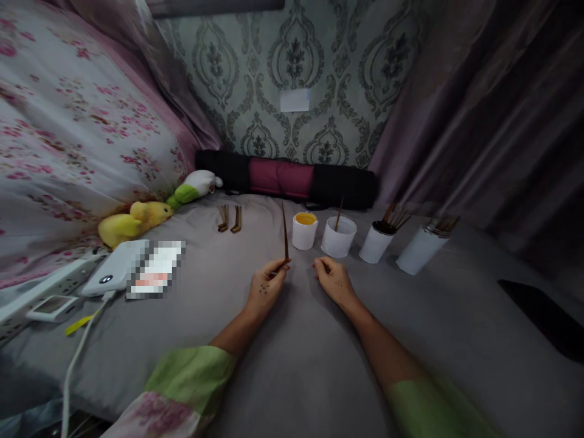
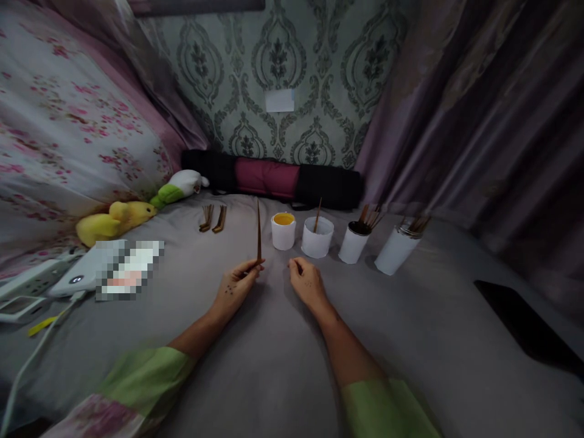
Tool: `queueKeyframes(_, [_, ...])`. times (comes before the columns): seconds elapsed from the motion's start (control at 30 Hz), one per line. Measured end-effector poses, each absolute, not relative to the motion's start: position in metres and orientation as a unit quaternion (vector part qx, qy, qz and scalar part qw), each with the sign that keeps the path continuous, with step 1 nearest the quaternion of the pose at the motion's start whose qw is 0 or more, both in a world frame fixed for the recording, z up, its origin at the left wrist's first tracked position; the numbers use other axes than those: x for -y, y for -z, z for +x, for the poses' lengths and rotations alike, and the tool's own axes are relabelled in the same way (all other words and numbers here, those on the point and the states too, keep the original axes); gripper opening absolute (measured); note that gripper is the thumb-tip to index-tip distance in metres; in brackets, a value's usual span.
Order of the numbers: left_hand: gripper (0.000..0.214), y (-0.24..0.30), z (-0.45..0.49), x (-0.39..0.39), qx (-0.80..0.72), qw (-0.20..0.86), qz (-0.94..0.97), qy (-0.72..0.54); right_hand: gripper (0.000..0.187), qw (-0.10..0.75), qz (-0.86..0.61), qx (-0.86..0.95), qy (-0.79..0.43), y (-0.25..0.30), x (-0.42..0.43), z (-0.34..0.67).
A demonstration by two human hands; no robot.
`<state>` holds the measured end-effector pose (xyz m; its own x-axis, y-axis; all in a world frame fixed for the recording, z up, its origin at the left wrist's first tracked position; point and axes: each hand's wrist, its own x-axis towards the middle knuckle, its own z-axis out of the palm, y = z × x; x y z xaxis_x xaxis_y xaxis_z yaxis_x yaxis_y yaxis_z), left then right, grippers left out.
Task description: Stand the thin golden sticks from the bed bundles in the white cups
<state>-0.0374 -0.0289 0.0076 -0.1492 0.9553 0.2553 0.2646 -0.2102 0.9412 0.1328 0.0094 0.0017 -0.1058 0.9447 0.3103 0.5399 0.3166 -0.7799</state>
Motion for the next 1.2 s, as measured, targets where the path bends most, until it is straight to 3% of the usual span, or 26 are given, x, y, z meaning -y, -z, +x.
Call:
queueKeyframes(0.43, [0.027,-0.007,-0.036,0.035,-0.502,0.178,0.687,-0.494,0.032,0.448,-0.508,0.681,-0.279,-0.006,-0.004,0.129])
queueKeyframes(0.77, [0.030,-0.007,-0.039,0.039,-0.491,0.064,0.760,-0.421,0.037,0.490,-0.451,0.632,-0.398,-0.017,0.005,0.128])
queueKeyframes(1.2, [0.034,-0.014,-0.041,0.044,-0.494,-0.011,0.813,-0.308,0.022,0.492,-0.432,0.613,-0.442,-0.017,0.007,0.128])
